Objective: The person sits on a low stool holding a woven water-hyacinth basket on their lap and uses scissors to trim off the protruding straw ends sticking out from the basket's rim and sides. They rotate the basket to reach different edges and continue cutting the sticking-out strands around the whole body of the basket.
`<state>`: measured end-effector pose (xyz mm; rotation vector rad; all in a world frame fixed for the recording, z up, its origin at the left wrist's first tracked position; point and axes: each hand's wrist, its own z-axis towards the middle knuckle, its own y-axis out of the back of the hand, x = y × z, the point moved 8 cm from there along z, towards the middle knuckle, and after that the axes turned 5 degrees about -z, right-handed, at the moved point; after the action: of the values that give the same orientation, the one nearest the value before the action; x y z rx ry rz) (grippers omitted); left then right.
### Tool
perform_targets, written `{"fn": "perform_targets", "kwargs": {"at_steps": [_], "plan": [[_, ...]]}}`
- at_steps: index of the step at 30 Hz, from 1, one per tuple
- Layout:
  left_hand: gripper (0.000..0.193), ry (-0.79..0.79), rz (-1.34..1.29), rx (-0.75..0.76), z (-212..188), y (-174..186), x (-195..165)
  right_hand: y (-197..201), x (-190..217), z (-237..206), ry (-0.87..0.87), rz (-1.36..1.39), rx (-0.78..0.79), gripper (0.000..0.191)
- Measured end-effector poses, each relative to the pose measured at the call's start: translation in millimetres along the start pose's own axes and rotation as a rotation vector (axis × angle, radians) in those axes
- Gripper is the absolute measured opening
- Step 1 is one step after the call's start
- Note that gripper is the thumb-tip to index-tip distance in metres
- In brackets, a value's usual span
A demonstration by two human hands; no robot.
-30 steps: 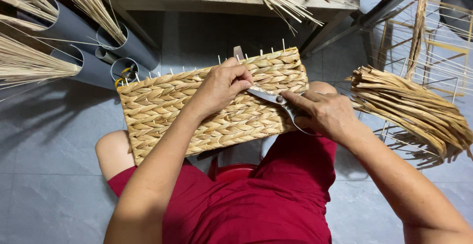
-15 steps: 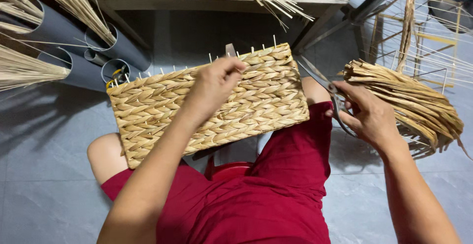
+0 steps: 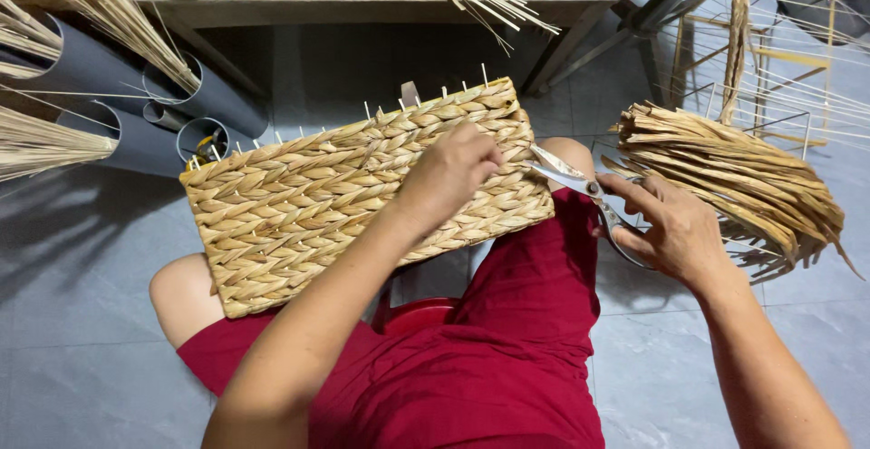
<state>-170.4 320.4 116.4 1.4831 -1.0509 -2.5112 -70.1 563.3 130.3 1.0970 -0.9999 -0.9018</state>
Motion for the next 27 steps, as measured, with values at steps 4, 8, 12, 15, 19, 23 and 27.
{"fn": "perform_targets", "kwargs": {"at_steps": [4,8,12,15,19,23,27], "plan": [[0.010,0.105,-0.127,0.043,2.0,15.3,11.7,2.7,12.3,8.0,0.079,-0.024,0.018,0.067],[0.010,0.153,-0.186,0.068,2.6,14.6,12.8,-5.7,28.6,22.4,0.127,-0.117,0.037,0.065],[0.009,0.174,-0.202,0.046,2.2,14.1,13.8,-11.5,41.3,33.2,0.204,-0.098,0.041,0.070],[0.008,0.172,-0.236,0.006,1.7,13.2,15.4,-16.1,42.2,34.8,0.217,-0.124,0.052,0.069],[0.010,0.231,-0.241,-0.062,2.4,14.2,23.5,-27.3,39.5,31.2,0.217,-0.146,0.089,0.069],[0.010,0.258,-0.254,-0.145,-5.0,24.3,12.9,-23.5,32.3,27.7,0.174,0.035,0.010,0.067],[0.015,-0.002,-0.311,0.152,-52.9,1.7,-58.9,-20.6,21.8,30.5,0.067,0.056,0.005,0.063]]}}
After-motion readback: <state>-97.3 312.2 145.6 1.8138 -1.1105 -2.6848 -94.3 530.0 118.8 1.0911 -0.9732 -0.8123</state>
